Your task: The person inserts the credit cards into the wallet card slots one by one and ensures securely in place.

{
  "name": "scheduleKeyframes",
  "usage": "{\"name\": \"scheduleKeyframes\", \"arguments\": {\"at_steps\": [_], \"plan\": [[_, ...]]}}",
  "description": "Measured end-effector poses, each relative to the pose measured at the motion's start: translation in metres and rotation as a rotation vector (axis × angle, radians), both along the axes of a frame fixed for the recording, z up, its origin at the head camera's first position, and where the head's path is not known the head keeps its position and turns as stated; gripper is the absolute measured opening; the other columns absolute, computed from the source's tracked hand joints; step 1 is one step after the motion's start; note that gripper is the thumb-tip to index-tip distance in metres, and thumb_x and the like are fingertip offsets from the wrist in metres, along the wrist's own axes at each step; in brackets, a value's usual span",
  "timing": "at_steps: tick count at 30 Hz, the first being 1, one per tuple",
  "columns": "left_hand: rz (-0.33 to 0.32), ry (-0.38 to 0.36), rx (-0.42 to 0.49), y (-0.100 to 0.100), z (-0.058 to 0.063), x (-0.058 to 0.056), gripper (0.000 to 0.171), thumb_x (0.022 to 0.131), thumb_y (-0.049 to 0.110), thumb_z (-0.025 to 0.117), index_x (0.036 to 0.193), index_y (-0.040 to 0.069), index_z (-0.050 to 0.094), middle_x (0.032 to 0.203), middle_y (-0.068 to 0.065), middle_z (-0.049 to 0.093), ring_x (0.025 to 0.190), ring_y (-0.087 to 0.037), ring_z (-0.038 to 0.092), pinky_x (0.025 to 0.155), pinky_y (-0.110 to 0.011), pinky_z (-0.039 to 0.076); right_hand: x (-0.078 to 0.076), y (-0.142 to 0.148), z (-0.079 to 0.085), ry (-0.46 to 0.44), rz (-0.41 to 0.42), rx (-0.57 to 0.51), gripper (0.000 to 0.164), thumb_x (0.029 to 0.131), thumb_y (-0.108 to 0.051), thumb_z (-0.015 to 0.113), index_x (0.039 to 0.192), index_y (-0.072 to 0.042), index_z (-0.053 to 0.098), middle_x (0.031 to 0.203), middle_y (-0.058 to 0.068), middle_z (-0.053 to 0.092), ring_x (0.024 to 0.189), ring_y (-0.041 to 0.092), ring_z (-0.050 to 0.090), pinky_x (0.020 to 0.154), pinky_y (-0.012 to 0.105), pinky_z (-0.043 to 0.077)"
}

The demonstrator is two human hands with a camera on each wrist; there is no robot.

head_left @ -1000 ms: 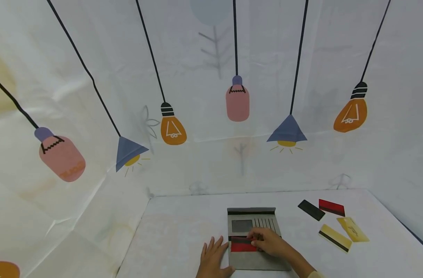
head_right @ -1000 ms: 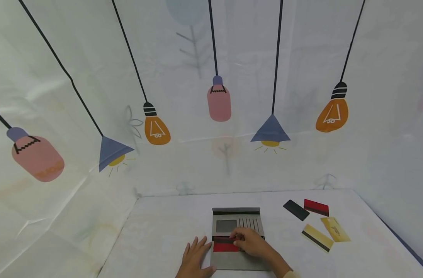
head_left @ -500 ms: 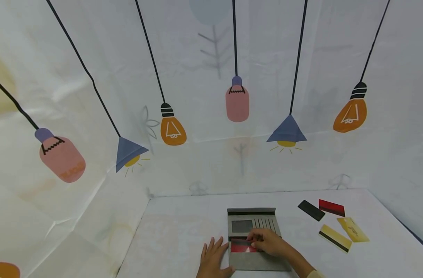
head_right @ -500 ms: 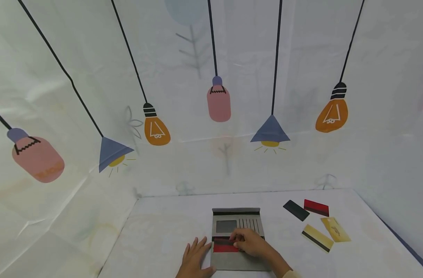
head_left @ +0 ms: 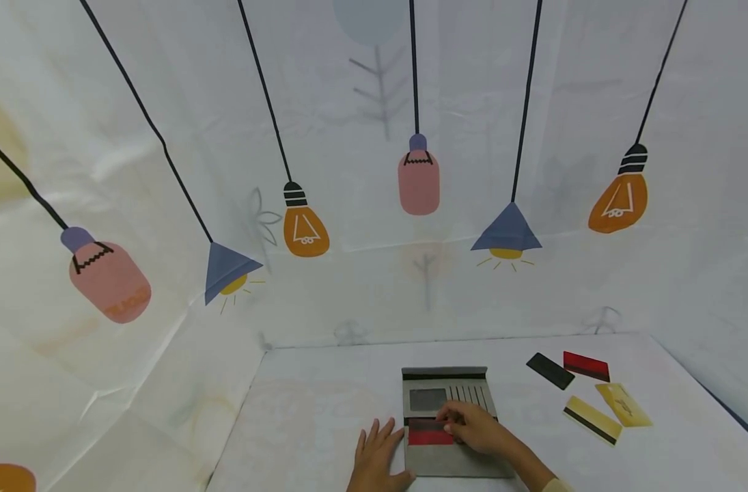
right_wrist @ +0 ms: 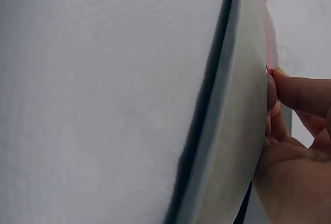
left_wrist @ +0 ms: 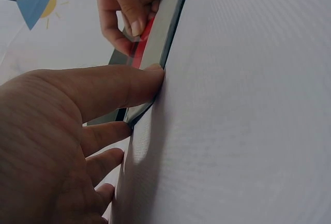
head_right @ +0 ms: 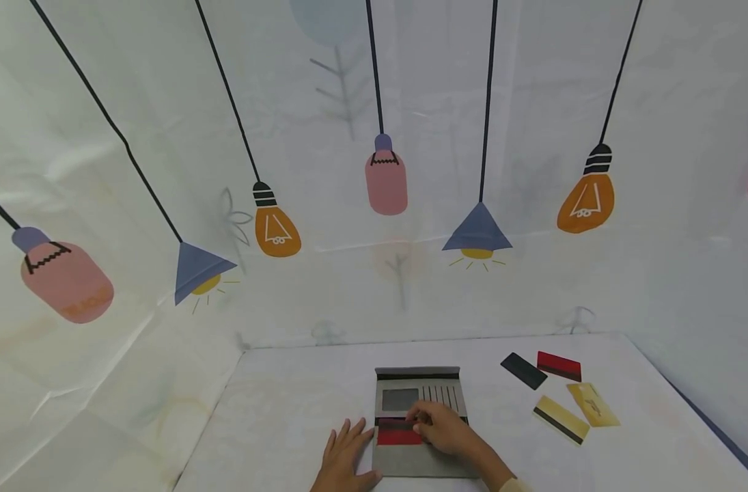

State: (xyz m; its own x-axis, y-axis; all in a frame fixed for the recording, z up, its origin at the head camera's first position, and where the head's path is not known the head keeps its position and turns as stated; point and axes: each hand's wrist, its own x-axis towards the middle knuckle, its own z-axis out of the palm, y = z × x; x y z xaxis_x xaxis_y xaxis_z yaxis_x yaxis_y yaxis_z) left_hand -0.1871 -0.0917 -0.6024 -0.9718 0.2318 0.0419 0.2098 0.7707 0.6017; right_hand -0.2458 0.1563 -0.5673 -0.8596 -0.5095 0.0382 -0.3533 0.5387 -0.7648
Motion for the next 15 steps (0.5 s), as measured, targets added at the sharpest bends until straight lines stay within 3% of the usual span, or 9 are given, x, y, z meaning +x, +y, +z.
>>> {"name": "scheduleKeyframes", "arguments": {"at_steps": [9, 15], "plan": [[0.011, -0.030, 0.000, 0.0011, 0.0029, 0.0019, 0.070, 0.068, 0.043, 0.076, 0.129, 0.017, 0.055, 0.144, -0.008, 0.044, 0.140, -0.038, 0.024, 0.109, -0.067, 0.007, -0.0017, 0.0016, -0.0015, -0.035, 0.018, -0.018, 0.012, 0.090, -0.021, 0.059, 0.101, -0.020, 0.064, 0.094, -0.006, 0.063, 0.078, 0.004, 0.054, 0.066, 0.022, 0.049], [-0.002, 0.004, -0.020, 0.0005, 0.0049, 0.0025, 0.070, 0.068, 0.043, 0.076, 0.130, 0.018, 0.054, 0.144, -0.009, 0.043, 0.139, -0.039, 0.025, 0.110, -0.065, 0.010, -0.0026, 0.0020, -0.0012, -0.039, 0.047, -0.031, 0.011, 0.091, -0.021, 0.059, 0.100, -0.018, 0.064, 0.090, -0.007, 0.062, 0.074, 0.003, 0.053, 0.063, 0.020, 0.047]]}}
